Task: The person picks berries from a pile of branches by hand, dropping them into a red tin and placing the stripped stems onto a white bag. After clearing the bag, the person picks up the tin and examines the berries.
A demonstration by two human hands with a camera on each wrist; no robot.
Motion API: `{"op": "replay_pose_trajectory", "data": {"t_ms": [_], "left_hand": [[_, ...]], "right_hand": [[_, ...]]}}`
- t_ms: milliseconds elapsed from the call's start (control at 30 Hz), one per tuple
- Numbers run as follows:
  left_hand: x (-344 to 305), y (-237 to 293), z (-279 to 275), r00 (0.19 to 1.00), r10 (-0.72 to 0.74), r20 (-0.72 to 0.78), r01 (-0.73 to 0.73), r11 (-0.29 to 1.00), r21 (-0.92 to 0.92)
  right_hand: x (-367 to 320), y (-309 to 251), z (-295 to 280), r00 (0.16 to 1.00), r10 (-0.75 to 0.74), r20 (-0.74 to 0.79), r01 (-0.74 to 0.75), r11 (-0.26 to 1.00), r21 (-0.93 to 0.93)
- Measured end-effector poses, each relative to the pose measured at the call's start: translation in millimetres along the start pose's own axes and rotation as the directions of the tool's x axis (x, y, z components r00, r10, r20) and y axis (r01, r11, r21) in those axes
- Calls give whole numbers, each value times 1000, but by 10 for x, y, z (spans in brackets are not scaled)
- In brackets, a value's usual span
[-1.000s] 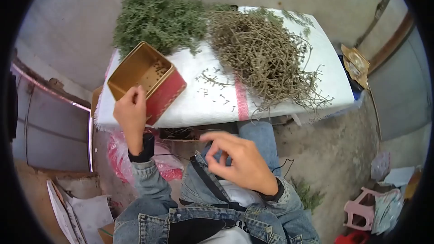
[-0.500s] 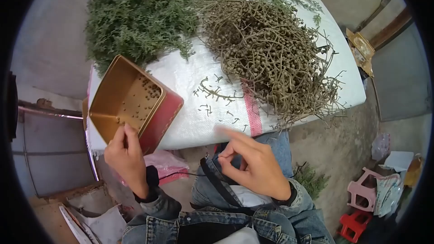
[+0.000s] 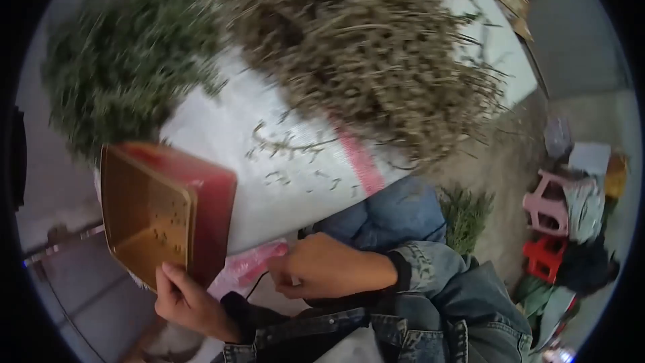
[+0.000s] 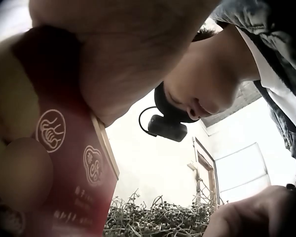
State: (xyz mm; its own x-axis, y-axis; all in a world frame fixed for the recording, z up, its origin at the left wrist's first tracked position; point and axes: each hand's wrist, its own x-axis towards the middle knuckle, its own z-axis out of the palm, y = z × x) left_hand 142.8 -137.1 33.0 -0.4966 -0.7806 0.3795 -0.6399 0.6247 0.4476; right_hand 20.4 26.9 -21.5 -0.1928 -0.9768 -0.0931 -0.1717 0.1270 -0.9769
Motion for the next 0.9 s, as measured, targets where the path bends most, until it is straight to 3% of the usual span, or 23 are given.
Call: {"op": "replay_pose_trajectory", "data": {"t_ms": [67, 233, 333, 367, 400, 433, 467, 500, 533, 567, 600, 633, 667, 700, 733, 800, 900], "left_hand": [[0, -5, 33, 1000, -4, -31, 3, 1000, -27], [16, -32, 31, 999, 12, -47, -11, 1000, 17], [-55, -10, 42, 996, 49, -78, -48, 999, 24], [-76, 35, 96, 943, 2, -333, -47, 991, -128], [-87, 96, 139, 827, -77, -556, -88, 961, -264], [-119, 145, 142, 660, -178, -730, -164, 914, -372], [-166, 190, 109, 647, -177, -742, -151, 924, -352], [-214, 236, 77, 540, 102, -835, -386, 912, -139], [-258, 313, 54, 371, 367, -853, -575, 812, 99], [-314, 410, 83, 365, 377, -851, -555, 822, 126], [-382, 544, 170, 591, 392, -705, -614, 786, -77], [-417, 730, 288, 760, 417, -498, -599, 747, -289], [-422, 911, 415, 856, 453, -249, -515, 703, -491], [-377, 1163, 483, 940, 341, -16, -298, 797, -525], [-307, 1401, 551, 954, 202, 222, -65, 861, -505], [-157, 1568, 833, 897, 372, 237, -185, 806, -562], [-47, 1789, 1056, 854, 463, 237, -320, 827, -463]], "right_hand": [[-25, 54, 11, 995, -97, 17, 97, 995, 10], [-64, 144, 59, 990, -125, 63, 125, 992, 18], [-133, 97, -4, 966, -253, 59, 257, 964, -66], [-160, 78, -66, 959, -270, 82, 276, 959, -63], [-177, 32, -175, 984, -179, -9, 179, 975, 133], [-198, -28, -303, 996, -60, -70, 80, 939, 333], [-245, -170, -501, 990, 43, -132, 3, 944, 330], [-292, -261, -672, 970, 146, -194, -76, 941, 329], [-328, -225, -747, 931, 108, -347, 22, 937, 349], [-357, -191, -806, 867, 75, -492, 122, 926, 356], [-390, -163, -840, 882, 63, -466, 126, 924, 362], [-433, -133, -861, 851, 67, -521, 167, 905, 391], [-481, -102, -880, 813, 78, -577, 211, 885, 416], [-532, -71, -910, 768, 96, -633, 253, 862, 439], [-584, -39, -941, 778, 95, -621, 254, 856, 450], [-647, 26, -995, 740, 101, -664, 294, 841, 455], [-735, 111, -1117, 718, 103, -688, 325, 825, 463]]}}
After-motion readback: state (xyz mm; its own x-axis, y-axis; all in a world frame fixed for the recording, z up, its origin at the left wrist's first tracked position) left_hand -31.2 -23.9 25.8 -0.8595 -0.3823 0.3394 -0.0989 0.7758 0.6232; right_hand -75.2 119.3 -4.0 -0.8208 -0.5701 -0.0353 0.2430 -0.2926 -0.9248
